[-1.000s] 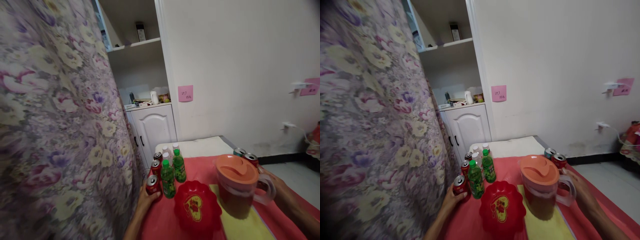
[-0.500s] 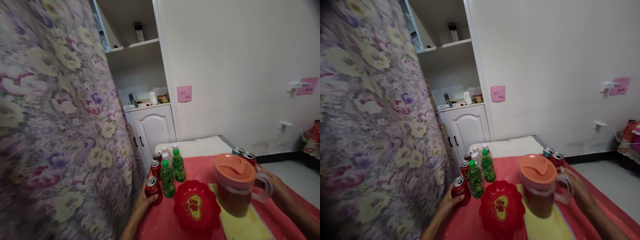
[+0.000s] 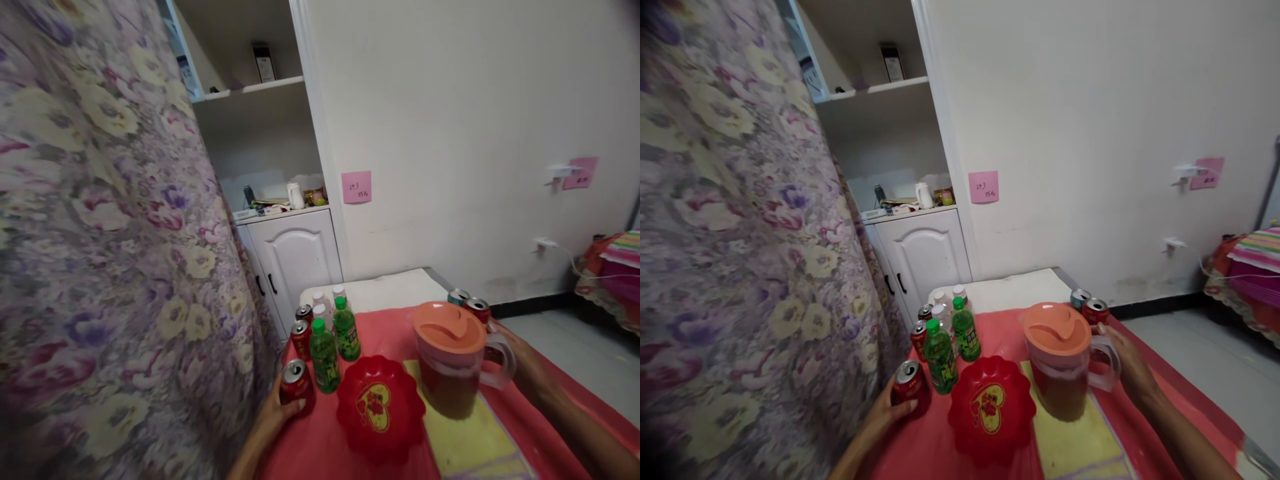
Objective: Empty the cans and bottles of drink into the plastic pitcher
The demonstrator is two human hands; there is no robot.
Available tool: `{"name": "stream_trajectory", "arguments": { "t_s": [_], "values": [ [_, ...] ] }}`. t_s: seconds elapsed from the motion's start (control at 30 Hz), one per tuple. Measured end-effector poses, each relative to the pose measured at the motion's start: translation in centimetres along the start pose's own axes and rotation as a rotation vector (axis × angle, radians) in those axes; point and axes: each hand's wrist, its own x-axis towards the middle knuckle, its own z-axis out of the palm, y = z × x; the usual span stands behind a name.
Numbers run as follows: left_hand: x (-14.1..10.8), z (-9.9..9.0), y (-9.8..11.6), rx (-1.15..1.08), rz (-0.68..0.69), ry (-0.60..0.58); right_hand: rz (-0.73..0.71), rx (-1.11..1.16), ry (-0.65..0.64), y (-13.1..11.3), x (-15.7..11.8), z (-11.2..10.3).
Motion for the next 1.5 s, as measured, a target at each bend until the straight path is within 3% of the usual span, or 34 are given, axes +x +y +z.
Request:
{"name": "stream_trajectory", "arguments": {
  "t_s": [0.23, 0.33, 0.53, 0.67, 0.9, 1.1, 1.33, 1.5],
  "values": [
    [-2.3, 0.3, 3.5, 0.084, -0.025, -0.04, 0.009, -0.009, -0.001, -0.3, -0.2, 0.5],
    [-3.0, 1.5, 4.8, 0.112, -0.019, -0.079, -0.008, 0.021, 0.0, -0.5, -0.4, 1.0],
    [-3.2, 7.0, 5.1, 0.063, 0.033, -0.233, -0.08, 0.051, 0.002, -1.6, -1.6, 2.4],
    [-3.2, 10.8, 5.0, 0.074, 0.066, -0.237, -0.074, 0.086, -0.038, -1.7, -2.0, 2.6],
    [-3.4, 14.4, 5.4, 0.035, 0.073, -0.309, -0.083, 0.113, -0.067, -0.4, -2.1, 2.2],
    [-3.9, 15.8, 5.9, 0.014, 0.114, -0.324, -0.141, 0.024, -0.093, 0.4, -2.5, 1.6],
    [-4.7, 16.3, 5.7, -0.035, 0.083, -0.334, -0.168, -0.157, -0.134, 1.3, -1.7, 0.5],
    [-4.5, 16.3, 5.1, -0.055, 0.076, -0.37, -0.193, -0.18, -0.078, 1.5, -1.6, 0.9]
  ]
}}
